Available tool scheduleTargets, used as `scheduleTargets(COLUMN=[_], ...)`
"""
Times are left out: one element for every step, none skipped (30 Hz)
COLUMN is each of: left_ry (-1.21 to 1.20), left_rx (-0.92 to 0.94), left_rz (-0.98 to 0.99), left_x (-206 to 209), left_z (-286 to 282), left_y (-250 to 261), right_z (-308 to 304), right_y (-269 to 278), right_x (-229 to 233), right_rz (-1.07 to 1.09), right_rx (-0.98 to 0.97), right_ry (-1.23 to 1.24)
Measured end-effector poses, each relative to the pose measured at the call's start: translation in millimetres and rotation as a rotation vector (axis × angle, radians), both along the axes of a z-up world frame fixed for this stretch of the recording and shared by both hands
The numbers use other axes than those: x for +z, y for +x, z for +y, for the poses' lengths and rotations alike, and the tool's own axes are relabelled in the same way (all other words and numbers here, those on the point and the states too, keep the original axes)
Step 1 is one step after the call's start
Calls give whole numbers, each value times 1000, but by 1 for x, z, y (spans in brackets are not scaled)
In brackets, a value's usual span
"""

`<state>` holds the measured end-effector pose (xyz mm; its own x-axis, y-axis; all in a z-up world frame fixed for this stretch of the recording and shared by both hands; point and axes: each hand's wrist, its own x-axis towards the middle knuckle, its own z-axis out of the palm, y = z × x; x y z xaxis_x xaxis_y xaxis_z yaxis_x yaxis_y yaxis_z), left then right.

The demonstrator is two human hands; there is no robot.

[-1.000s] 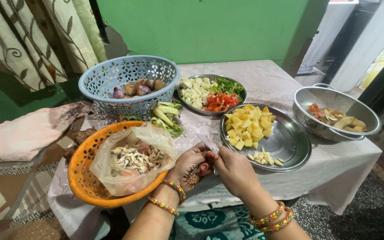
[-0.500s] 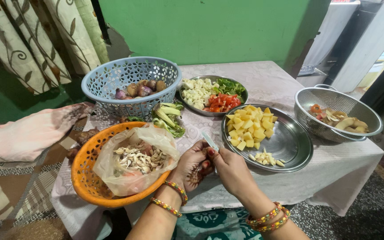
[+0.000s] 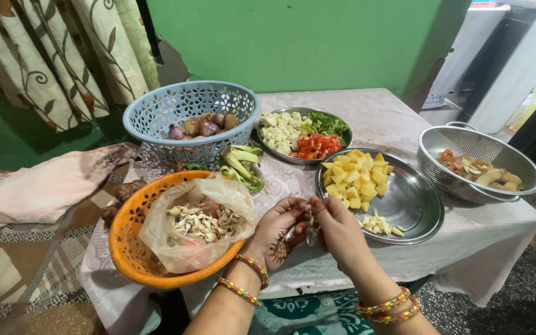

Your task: The person peels individual garlic cloves by hand and using a knife over an orange bowl containing a plastic bag of food scraps.

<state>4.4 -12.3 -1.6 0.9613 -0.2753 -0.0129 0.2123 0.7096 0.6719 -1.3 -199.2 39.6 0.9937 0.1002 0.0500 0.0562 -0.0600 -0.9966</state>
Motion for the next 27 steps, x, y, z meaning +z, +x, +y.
scheduleTargets(left_ry=[15,30,46,45,44,42,44,47,49,53,56,59,62,65,67,70,73,75,85,95,105,108,110,113,115,117,119], left_rx=[6,12,17,18,18,17,17,17,16,16,15,15,9,3,-2,-5,-6,-8,-12,-16,-20,-9,2,13,12,11,10], left_rz=[-12,-23,-35,-44,-55,-66,-66,-65,-65,-63,-62,-60,-77,-93,-108,-106,-102,-97,-96,-95,-92,-89,-88,-87,-85,-83,-81], left_x=[-1,-3,-4,-6,-8,-9,-10,-11,-10,-10,-8,-7,-5,-3,-2,0,0,0,0,0,-2,-3,-4,-5,-6,-7,-7], left_z=[0,-1,-1,-1,-2,-2,-2,-2,-2,-1,-2,-2,-2,-2,-2,-1,-1,-1,-1,-1,-1,-1,-2,-3,-3,-4,-4], left_y=[1,2,2,3,4,5,6,6,6,6,5,4,3,2,0,0,0,-2,-1,0,0,0,1,2,3,3,3], right_z=[0,0,-1,-1,-2,-2,-2,-2,-2,-3,-6,-8,-8,-8,-9,-9,-9,-9,-10,-12,-13,-14,-15,-16,-16,-15,-15], right_y=[-2,-5,-9,-12,-14,-15,-16,-15,-14,-14,-12,-11,-10,-6,-6,-5,-4,-4,-4,-6,-9,-11,-12,-13,-13,-14,-14], right_x=[4,9,14,19,23,25,26,26,24,23,22,20,18,17,15,14,14,15,19,22,25,28,32,34,36,37,37], right_rz=[0,0,1,41,81,120,83,46,9,4,-2,-7,-41,-75,-107,-115,-120,-126,-151,-176,-200,-208,-217,-225,-230,-235,-240], right_rx=[-14,-28,-42,-57,-73,-89,-81,-72,-64,-90,-116,-143,-120,-97,-73,-73,-72,-71,-73,-74,-76,-89,-102,-116,-115,-114,-114], right_ry=[-11,-21,-31,-68,-106,-143,-105,-67,-28,-78,-129,-179,-143,-106,-71,-68,-67,-65,-112,-159,-205,-253,-301,-349,-336,-323,-310])
